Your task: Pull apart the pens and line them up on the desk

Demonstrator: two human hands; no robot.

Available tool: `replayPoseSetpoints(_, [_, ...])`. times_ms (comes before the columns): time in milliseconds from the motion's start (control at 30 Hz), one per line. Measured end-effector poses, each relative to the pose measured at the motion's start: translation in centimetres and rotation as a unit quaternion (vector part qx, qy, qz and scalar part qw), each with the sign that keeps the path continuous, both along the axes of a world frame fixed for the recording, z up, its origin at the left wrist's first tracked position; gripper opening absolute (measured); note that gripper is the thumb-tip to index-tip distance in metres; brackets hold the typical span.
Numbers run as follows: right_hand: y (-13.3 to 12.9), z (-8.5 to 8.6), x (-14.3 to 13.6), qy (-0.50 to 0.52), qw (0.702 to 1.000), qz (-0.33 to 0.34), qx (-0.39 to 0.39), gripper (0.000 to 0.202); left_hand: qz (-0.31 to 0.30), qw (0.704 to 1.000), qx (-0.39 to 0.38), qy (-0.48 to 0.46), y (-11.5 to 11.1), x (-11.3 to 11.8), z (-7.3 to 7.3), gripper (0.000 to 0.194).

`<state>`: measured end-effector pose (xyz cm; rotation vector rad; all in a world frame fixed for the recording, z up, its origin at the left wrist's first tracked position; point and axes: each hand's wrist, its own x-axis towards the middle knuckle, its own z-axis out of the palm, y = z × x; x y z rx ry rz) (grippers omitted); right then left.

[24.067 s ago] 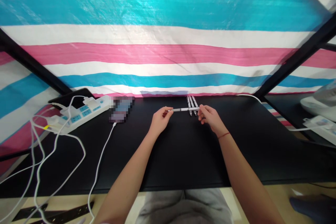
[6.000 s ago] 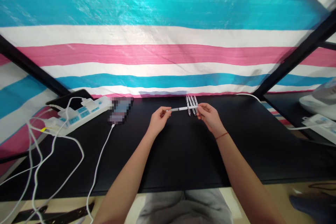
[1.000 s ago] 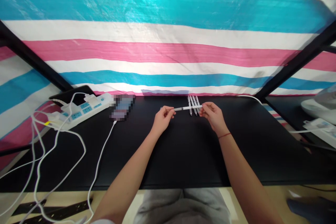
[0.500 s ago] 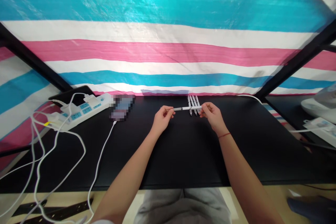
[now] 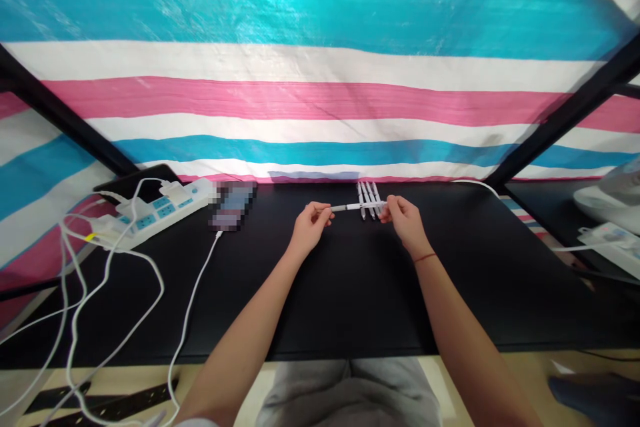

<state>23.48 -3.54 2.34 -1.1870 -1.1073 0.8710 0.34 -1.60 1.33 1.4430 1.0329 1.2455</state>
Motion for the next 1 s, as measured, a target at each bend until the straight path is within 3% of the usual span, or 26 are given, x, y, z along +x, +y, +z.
replayPoseSetpoints(167, [-0.14, 0.25, -0.01, 0.051, 0.998, 0.030, -0.002, 0.033, 0.002, 1.000, -0.007, -0.007, 0.08, -0.06, -0.09, 0.032])
replayPoseSetpoints(367, [-0.14, 0.17, -0.04, -0.027, 1.000, 0.011, 0.011, 0.036, 0.001, 1.000, -0.002, -0.004, 0.05, -0.05, -0.01, 0.032])
replayPoseSetpoints(533, [-0.29, 0.42, -0.09, 0.017, 0.999, 0.028, 0.015, 0.033, 0.004, 1.000, -0.001, -0.010, 0.09, -0.10, 0.02, 0.032])
replayPoseSetpoints(733, [-0.42, 0.38, -0.14, -0.049, 0.999, 0.018, 0.015, 0.034, 0.000, 1.000, 0.007, -0.002, 0.05, 0.01, 0.04, 0.031])
replayPoseSetpoints(1000, [-0.41, 0.45, -0.22, -0.013, 0.999, 0.006, 0.035, 0.029, 0.000, 1.000, 0.011, 0.003, -0.07, -0.08, 0.08, 0.031])
